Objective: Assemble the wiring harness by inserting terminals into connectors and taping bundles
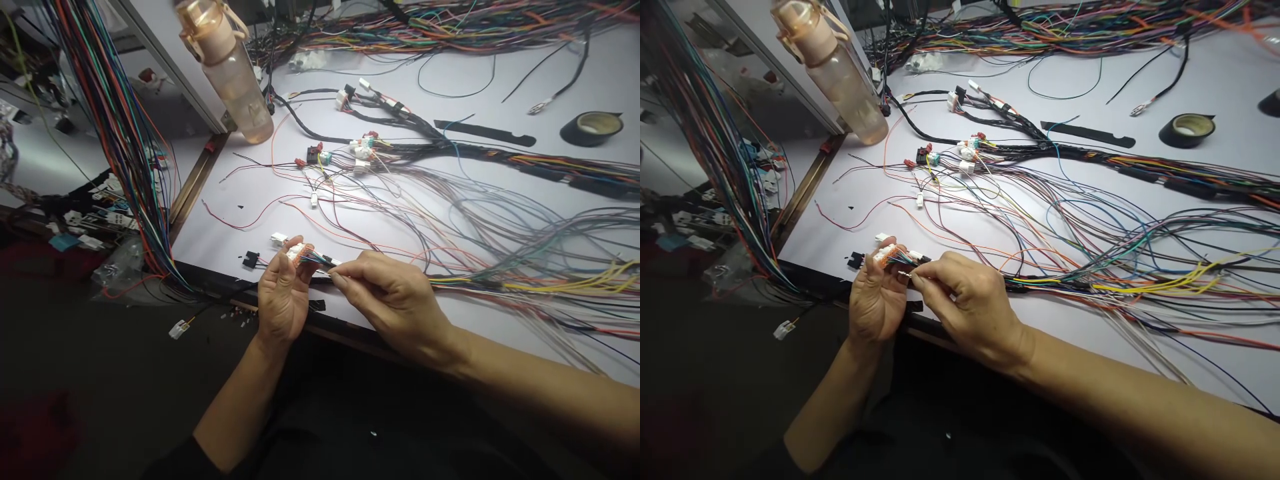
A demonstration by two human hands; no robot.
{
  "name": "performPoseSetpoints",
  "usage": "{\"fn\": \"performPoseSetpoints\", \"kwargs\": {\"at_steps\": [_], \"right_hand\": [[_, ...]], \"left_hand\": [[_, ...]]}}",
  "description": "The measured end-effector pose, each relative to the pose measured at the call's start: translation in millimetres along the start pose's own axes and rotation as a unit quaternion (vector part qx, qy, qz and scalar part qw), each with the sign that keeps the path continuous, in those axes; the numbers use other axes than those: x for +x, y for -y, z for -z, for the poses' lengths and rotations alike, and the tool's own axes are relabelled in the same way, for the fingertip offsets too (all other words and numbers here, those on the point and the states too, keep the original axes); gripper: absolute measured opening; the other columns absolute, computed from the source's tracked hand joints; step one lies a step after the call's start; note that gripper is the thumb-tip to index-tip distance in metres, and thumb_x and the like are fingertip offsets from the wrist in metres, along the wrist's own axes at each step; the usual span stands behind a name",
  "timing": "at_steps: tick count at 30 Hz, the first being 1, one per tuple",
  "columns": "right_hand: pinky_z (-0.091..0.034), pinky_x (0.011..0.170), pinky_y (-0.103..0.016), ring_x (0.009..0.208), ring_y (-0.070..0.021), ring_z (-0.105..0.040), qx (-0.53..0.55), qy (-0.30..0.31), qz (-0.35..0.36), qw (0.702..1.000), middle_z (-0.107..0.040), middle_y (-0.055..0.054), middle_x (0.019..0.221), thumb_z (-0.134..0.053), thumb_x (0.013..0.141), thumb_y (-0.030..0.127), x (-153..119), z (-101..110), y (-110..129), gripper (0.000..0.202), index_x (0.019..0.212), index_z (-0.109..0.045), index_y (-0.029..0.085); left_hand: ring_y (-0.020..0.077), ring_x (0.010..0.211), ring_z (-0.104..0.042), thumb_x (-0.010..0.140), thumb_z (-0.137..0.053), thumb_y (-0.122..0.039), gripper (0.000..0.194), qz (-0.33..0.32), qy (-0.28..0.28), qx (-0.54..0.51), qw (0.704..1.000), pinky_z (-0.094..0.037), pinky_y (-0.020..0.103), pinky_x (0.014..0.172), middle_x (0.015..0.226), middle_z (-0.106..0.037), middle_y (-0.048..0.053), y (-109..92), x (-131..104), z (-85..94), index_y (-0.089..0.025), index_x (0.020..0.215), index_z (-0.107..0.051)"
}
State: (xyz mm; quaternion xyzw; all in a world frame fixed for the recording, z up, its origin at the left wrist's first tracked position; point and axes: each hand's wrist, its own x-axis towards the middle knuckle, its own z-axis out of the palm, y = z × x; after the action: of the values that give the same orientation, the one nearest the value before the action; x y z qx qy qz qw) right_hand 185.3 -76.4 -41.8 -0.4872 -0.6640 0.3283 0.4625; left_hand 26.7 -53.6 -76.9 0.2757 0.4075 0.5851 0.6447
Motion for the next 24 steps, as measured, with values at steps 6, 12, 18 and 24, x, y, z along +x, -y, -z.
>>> {"fn": "performPoseSetpoints", "kwargs": {"at_steps": [6,12,18,24], "right_hand": [[-0.043,0.059,-0.021,0.061,-0.0098,-0.055,-0.002,-0.009,0.017,1.0,-0.059,0.0,0.066,-0.06,0.088,0.016,-2.9,-4.4,1.5,0.01,0.087,-0.07,0.016],[-0.043,0.056,-0.024,0.061,-0.0108,-0.054,0.023,-0.081,-0.039,0.996,-0.062,-0.001,0.069,-0.064,0.086,0.024,26.1,23.8,5.9,0.01,0.079,-0.069,0.019],[-0.035,0.05,-0.023,0.051,-0.0071,-0.038,0.155,-0.099,-0.118,0.976,-0.048,0.005,0.058,-0.064,0.085,0.033,98.0,21.0,-3.8,0.019,0.077,-0.065,0.016],[-0.041,0.06,-0.024,0.057,-0.0086,-0.047,0.126,-0.006,-0.167,0.978,-0.056,0.003,0.063,-0.061,0.082,0.027,127.9,-30.8,-39.5,0.015,0.077,-0.065,0.014]], "left_hand": [[0.0139,0.09,-0.067,0.082,-0.069,-0.037,0.029,-0.012,0.002,-0.011,1.0,-0.053,0.026,0.087,0.099,-0.071,0.006,-0.2,-2.4,0.5,-0.018,0.104,-0.072],[0.0154,0.092,-0.068,0.082,-0.07,-0.036,0.031,-0.047,0.012,-0.02,0.999,-0.054,0.028,0.088,0.1,-0.071,0.007,2.4,-5.3,4.3,-0.018,0.107,-0.072],[0.0167,0.094,-0.068,0.08,-0.071,-0.038,0.034,-0.053,0.001,-0.026,0.998,-0.054,0.029,0.09,0.103,-0.071,0.007,4.6,-6.2,6.2,-0.02,0.109,-0.071],[0.021,0.098,-0.068,0.078,-0.073,-0.039,0.035,-0.029,-0.005,-0.029,0.999,-0.051,0.036,0.097,0.103,-0.071,0.007,4.9,-6.0,7.5,-0.021,0.109,-0.071]]}}
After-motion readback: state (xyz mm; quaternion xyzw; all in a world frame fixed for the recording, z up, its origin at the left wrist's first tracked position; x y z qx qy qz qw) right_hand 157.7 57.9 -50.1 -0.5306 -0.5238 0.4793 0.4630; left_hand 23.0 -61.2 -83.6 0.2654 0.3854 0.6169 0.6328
